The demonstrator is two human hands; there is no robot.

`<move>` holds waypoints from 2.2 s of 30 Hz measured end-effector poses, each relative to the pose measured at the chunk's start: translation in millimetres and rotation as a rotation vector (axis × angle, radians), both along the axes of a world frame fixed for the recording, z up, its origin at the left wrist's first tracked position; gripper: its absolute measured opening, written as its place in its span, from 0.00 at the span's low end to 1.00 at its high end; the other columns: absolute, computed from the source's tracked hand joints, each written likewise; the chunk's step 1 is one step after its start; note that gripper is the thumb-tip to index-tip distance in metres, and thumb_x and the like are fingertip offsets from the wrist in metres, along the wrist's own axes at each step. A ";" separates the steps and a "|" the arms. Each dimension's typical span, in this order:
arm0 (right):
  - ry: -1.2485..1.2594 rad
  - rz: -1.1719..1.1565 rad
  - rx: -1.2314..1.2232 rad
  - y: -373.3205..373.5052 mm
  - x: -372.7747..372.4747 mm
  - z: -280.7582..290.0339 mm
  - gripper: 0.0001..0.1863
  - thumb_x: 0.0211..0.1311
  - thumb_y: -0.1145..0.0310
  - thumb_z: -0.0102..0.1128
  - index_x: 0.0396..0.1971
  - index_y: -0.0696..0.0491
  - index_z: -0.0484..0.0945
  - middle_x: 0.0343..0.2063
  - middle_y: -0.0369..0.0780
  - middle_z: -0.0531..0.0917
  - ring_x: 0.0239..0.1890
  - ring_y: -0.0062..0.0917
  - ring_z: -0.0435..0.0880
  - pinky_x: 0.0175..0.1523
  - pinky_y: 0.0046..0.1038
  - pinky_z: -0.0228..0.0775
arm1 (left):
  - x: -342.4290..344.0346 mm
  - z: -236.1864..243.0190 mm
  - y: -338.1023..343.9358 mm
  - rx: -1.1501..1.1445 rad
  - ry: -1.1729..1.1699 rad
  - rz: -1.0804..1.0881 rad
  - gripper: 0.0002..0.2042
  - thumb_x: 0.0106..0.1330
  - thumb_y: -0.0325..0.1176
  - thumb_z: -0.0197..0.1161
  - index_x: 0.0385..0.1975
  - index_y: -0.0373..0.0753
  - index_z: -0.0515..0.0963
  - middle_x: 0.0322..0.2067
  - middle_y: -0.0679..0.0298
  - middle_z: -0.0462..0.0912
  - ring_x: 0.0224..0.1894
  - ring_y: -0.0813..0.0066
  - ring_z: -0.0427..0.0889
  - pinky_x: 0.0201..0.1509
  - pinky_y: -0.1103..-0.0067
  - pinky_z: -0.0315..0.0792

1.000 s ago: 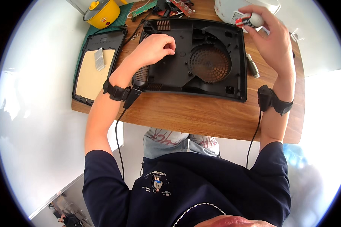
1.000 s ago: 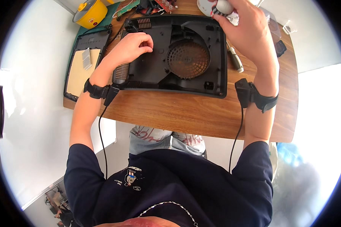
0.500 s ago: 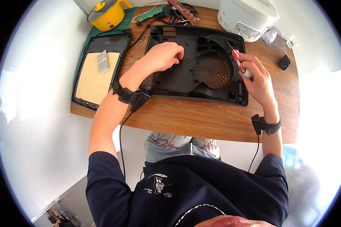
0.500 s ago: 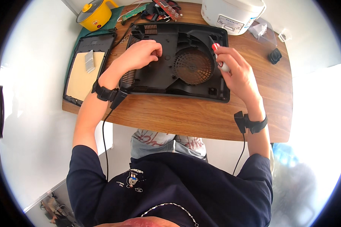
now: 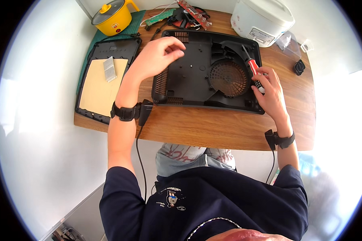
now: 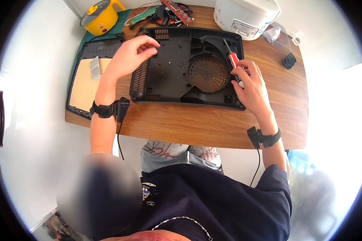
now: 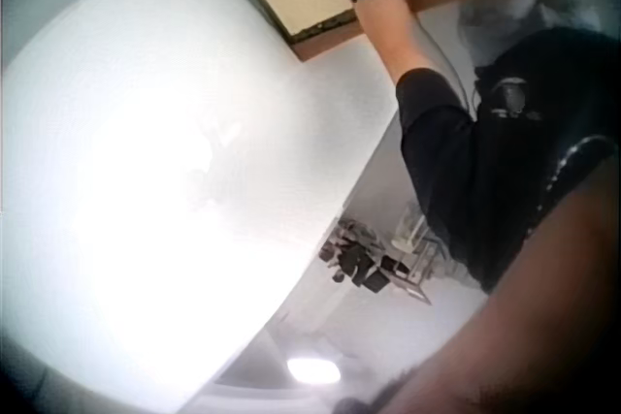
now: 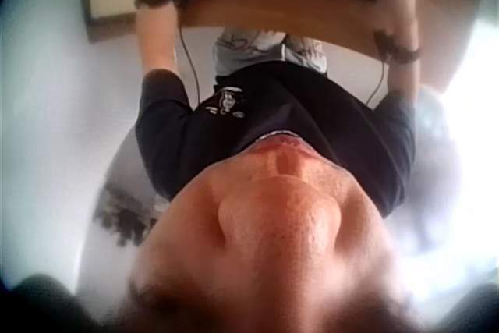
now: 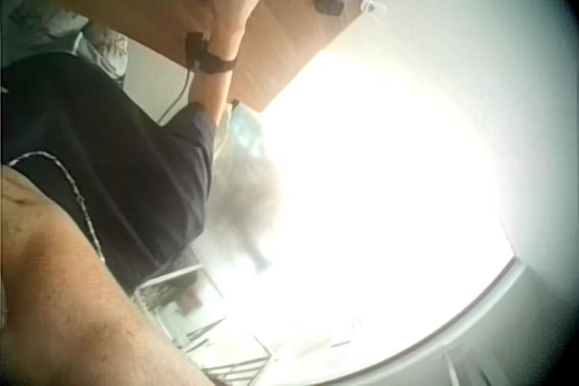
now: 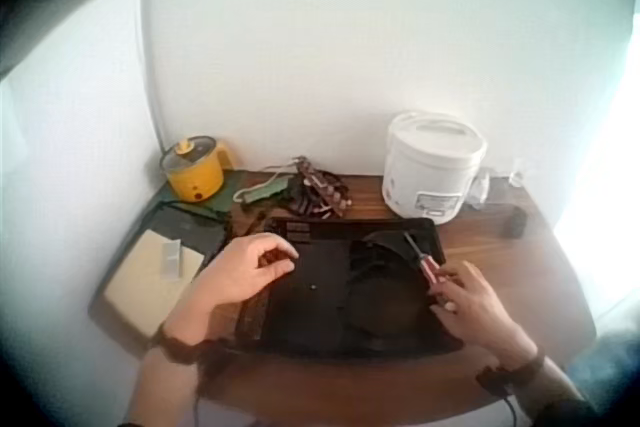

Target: The person uses a screwdriver to remove screws from a disassembled electronic device on a wooden table. They detach a red circuit board and continue unscrewing components from the black plastic housing.

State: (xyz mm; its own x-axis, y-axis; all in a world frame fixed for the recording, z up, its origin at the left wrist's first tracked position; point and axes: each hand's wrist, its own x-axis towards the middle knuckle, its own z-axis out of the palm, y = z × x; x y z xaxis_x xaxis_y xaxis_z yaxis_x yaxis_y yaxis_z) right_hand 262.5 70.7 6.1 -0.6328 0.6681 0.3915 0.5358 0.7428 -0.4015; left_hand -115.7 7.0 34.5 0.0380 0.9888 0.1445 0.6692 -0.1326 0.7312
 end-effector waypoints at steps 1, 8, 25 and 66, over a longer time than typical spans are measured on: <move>-0.013 -0.006 0.012 -0.8 -2.2 2.4 0.16 0.53 0.80 0.71 0.42 0.55 0.80 0.52 0.41 0.76 0.50 0.40 0.79 0.55 0.38 0.75 | -6.5 -2.9 -2.3 0.051 -0.039 0.048 0.09 0.71 0.31 0.66 0.46 0.35 0.82 0.36 0.63 0.87 0.40 0.75 0.85 0.47 0.77 0.78; -0.020 -0.048 -0.005 -5.3 -9.6 6.2 0.16 0.57 0.78 0.69 0.46 0.54 0.82 0.51 0.41 0.78 0.50 0.38 0.79 0.57 0.37 0.73 | -35.3 -52.7 -1.5 0.156 -0.620 0.200 0.08 0.75 0.31 0.61 0.46 0.36 0.83 0.37 0.67 0.86 0.41 0.81 0.83 0.48 0.82 0.76; 0.227 -0.135 -0.054 15.3 -28.3 2.2 0.12 0.62 0.77 0.66 0.45 0.55 0.84 0.50 0.41 0.82 0.50 0.35 0.83 0.57 0.31 0.75 | -28.0 -73.9 3.6 0.218 -0.873 0.214 0.08 0.75 0.30 0.61 0.46 0.34 0.82 0.36 0.69 0.81 0.41 0.83 0.78 0.51 0.82 0.73; 0.233 -0.125 -0.015 8.3 -25.4 4.5 0.11 0.61 0.78 0.64 0.44 0.55 0.84 0.50 0.43 0.82 0.52 0.35 0.82 0.57 0.33 0.74 | -27.2 -68.8 1.5 0.252 -0.777 0.237 0.08 0.76 0.31 0.60 0.45 0.35 0.83 0.33 0.71 0.80 0.39 0.85 0.77 0.48 0.85 0.72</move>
